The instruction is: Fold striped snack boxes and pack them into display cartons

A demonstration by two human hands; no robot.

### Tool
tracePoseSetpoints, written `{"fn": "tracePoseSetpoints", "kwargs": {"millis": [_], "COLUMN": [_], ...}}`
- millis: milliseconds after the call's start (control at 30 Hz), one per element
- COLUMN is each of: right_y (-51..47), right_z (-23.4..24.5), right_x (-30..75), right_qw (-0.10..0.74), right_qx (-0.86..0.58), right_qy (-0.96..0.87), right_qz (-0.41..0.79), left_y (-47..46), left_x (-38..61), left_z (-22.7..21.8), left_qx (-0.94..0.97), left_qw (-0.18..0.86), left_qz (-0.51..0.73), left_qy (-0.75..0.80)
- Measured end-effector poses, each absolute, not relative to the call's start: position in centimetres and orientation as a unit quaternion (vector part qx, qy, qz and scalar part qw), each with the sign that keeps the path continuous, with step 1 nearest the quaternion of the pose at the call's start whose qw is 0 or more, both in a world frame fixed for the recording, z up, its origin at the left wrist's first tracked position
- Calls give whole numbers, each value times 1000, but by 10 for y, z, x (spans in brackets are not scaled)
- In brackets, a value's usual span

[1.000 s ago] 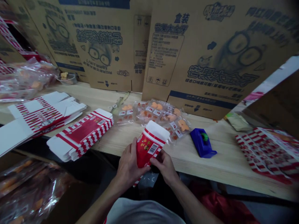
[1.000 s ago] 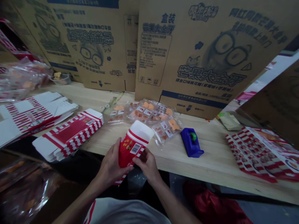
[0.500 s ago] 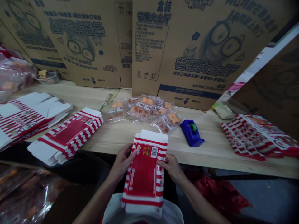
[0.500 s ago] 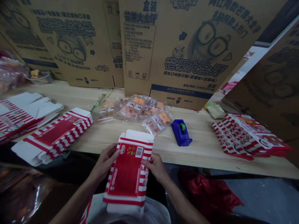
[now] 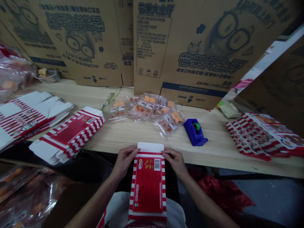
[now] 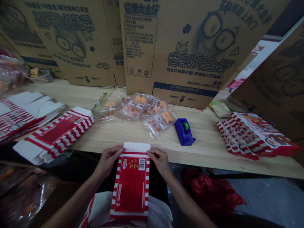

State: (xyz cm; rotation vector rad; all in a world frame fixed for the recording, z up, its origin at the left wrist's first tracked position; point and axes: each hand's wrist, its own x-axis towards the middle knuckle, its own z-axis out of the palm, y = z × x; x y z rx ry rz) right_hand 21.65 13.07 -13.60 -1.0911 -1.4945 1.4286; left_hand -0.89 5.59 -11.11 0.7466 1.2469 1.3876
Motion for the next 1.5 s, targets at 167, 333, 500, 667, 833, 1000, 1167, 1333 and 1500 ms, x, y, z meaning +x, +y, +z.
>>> {"fn": "tracePoseSetpoints", "kwargs": {"millis": [167,333,500,667,833,1000,1167,1333,1500], "right_y": [138,137,129,138,148,143,127,115,161], "right_z": [-124,-119,-121,-112,-97,-94,-105,-115,-108], "right_x": [214,218,219,213,206,207,212,217,280], "right_qw": [373,321,311,274,265,282,305,326,487], "right_qx": [-401,-358,-361,-405,-436,-417,-390,-395,-500], "right_qy": [-528,-630,-663,-650,-655,-670,-672,-647,-593], "right_qz": [649,609,577,582,557,545,551,564,400], "left_y": [69,72,68,74,85,84,74,65,61], "left_x": [-18,-34,-35,-31,-33,-34,-30,-23,-19], "left_z": [-107,-114,-118,-102,-86,-86,-97,-99,-111], "left_qx": [271,400,498,481,440,455,480,504,459], "left_qw": [565,554,487,535,574,582,574,494,492], "left_qz": [586,503,458,430,427,415,444,452,487], "left_qy": [515,529,552,545,542,530,493,545,557]}}
